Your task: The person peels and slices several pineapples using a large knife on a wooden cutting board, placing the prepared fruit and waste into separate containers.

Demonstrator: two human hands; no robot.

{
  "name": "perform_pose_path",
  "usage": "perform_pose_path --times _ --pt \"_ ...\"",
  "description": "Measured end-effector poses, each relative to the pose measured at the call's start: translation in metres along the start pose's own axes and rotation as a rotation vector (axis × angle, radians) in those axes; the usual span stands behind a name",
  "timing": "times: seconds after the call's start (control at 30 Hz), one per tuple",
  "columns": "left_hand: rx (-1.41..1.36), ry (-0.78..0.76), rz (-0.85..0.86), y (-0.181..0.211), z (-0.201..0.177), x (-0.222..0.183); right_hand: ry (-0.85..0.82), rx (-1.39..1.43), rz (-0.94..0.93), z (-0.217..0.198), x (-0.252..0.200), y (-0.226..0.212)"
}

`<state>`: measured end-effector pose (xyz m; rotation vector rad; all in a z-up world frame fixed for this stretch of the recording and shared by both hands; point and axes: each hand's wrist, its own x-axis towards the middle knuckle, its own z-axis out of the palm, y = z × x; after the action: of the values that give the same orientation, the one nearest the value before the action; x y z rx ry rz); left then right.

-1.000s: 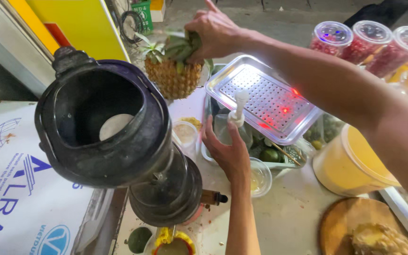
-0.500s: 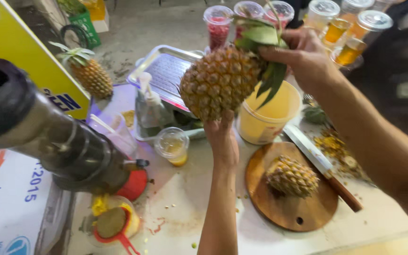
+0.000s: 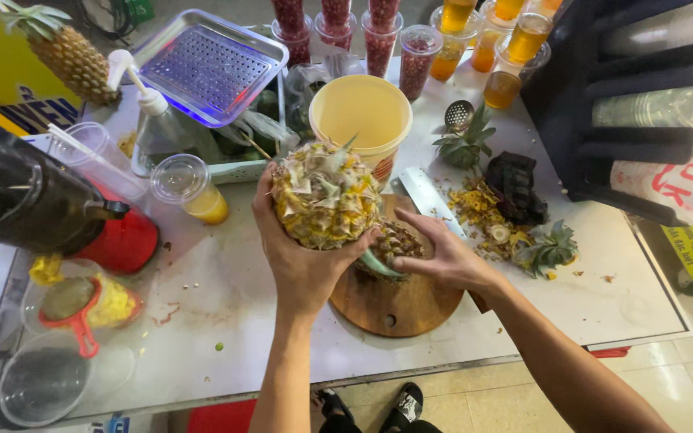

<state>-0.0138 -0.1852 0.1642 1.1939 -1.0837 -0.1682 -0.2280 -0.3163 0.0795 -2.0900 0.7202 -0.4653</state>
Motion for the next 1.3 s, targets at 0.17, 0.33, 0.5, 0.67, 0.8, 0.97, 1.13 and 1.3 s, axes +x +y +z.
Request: perform_pose_path --times 0.17,0.33,0.5,0.67,0.8,0.97,1.13,1.3 --pt "0.465 -0.087 0.203 0.008 -0.037 0.007 0.003 -0.376 0.01 0.034 0.008 -0.004" --pt "0.545 -0.12 0.171 -0.013 -0.081 0.003 0.108 -0.256 0.124 0.053 0.032 0.005" --pt "0.643 -0.095 0.027 -0.034 -0.128 0.008 0.173 -0.175 0.153 0.104 0.083 -0.015" --pt "0.678 -0.177 -0.187 -0.045 -0.161 0.014 0.324 -0.192 0.316 0.182 0.138 -0.047" --pt "0.685 -0.318 -0.316 -0.045 -0.158 0.018 0.383 -0.192 0.295 0.204 0.137 -0.054" --pt "0.677 -0.601 -0.369 -0.037 -0.116 0.024 0.384 -0.307 0.269 0.139 0.076 -0.005" --pt "0.673 -0.887 -0.308 -0.021 -0.036 0.014 0.432 -0.62 0.715 0.052 -0.032 0.039" --pt "0.711 -1.022 -0.122 -0.036 0.062 -0.009 0.405 -0.477 0.612 0.025 -0.078 0.07"
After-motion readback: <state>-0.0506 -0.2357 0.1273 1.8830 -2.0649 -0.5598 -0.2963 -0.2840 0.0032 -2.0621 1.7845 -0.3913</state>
